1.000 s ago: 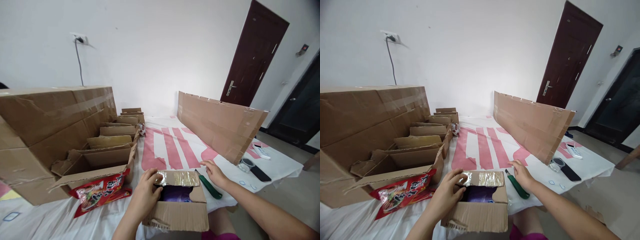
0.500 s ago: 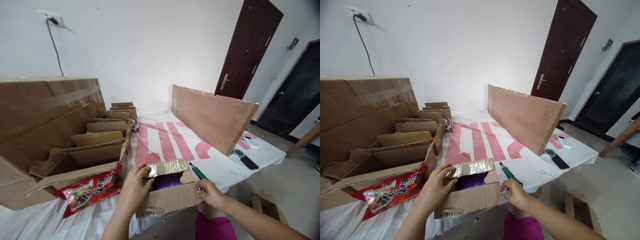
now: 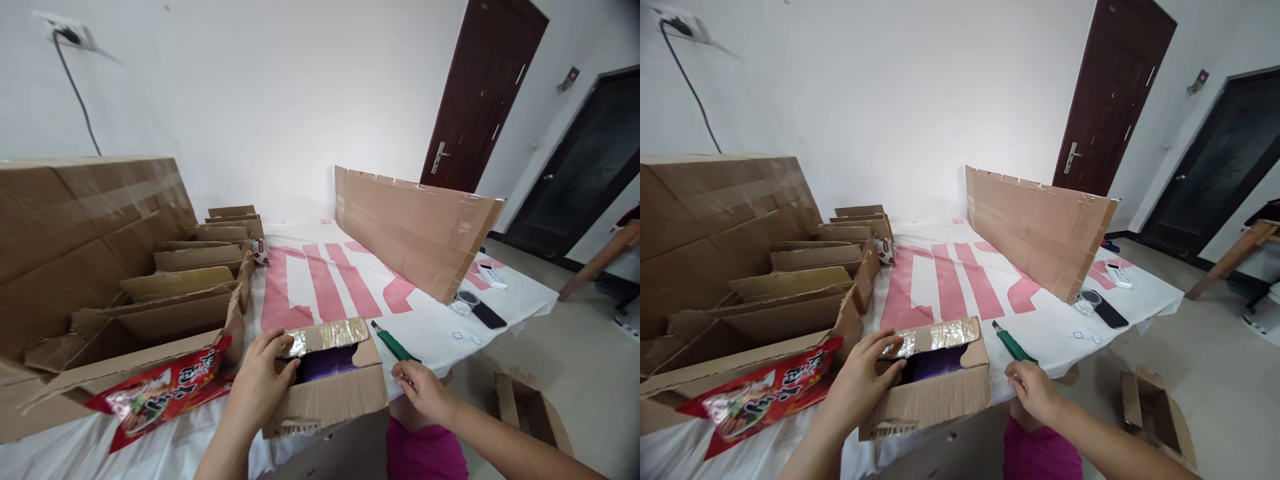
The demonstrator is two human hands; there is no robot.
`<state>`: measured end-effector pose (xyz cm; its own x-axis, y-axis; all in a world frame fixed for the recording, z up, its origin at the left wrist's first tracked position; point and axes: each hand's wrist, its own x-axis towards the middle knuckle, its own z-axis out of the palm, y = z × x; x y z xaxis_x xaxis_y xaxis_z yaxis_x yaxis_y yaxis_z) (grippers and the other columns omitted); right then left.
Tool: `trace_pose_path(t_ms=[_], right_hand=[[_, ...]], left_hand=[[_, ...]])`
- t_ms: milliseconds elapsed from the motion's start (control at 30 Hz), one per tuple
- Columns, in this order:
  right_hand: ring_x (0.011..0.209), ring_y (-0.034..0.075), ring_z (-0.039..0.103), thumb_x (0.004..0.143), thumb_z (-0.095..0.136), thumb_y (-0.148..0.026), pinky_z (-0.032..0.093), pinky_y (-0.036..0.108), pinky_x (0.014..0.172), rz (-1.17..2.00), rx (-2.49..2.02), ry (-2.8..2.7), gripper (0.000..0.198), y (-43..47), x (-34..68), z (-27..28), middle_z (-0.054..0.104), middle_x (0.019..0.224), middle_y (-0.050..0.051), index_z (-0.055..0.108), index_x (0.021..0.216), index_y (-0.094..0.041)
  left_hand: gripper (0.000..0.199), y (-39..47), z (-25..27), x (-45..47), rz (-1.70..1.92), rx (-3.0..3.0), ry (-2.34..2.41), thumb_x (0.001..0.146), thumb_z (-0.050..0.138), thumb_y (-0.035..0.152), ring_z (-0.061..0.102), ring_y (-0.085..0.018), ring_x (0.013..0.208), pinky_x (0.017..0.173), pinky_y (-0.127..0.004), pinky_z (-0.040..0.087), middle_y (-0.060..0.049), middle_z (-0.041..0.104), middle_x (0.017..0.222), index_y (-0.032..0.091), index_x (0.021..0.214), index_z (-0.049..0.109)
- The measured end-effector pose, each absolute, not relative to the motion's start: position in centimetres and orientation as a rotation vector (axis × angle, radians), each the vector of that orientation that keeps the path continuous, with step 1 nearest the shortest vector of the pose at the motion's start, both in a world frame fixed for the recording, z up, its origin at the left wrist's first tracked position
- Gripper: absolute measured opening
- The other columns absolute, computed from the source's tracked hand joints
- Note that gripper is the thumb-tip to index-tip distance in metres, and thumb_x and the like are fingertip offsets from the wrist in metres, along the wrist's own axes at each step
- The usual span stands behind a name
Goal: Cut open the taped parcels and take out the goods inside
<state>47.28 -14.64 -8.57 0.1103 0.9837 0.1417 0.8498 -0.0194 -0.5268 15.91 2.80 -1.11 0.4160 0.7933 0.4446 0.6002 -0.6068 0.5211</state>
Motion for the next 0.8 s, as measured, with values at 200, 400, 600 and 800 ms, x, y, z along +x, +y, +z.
trace_pose_path(t_ms=[200,400,600,800], right_hand=[[0.096,0.024,0.058,0.077,0.061,-0.011,0.046,0.036,0.085,0.378,-1.877,-1.913,0.024,-15.3,47.5,-9.2,0.067,0.102,0.009,0.063,0.1,-0.018],[0.098,0.025,0.056,0.085,0.051,-0.013,0.048,0.041,0.085,0.154,-1.755,-2.041,0.021,-15.8,47.4,-9.9,0.063,0.107,0.011,0.064,0.1,-0.019],[0.094,0.024,0.061,0.094,0.037,-0.023,0.053,0.037,0.083,0.097,-1.786,-1.758,0.027,-19.3,50.7,-10.8,0.06,0.099,0.01,0.063,0.101,-0.024],[0.081,0.031,0.069,0.084,0.047,-0.037,0.059,0.049,0.071,-0.011,-2.059,-1.402,0.019,-27.0,56.3,-20.5,0.069,0.086,0.008,0.065,0.091,-0.036]], left_hand=[[0.027,3.1,-1.4,16.0,1.015,2.413,1.203,0.074,0.061,0.033,0.056,-0.029,0.114,0.101,-0.048,0.045,-0.009,0.064,0.118,0.022,0.098,0.068],[0.028,3.1,-1.3,15.9,0.989,2.422,1.206,0.074,0.062,0.034,0.056,-0.03,0.115,0.101,-0.049,0.045,-0.009,0.063,0.119,0.022,0.098,0.068],[0.027,3.0,-1.3,15.9,1.013,2.413,1.206,0.073,0.063,0.033,0.056,-0.029,0.116,0.102,-0.048,0.045,-0.008,0.063,0.12,0.024,0.098,0.068],[0.026,3.0,-1.4,15.9,1.014,2.403,1.213,0.073,0.064,0.032,0.056,-0.03,0.116,0.102,-0.049,0.045,-0.008,0.063,0.12,0.024,0.098,0.068]])
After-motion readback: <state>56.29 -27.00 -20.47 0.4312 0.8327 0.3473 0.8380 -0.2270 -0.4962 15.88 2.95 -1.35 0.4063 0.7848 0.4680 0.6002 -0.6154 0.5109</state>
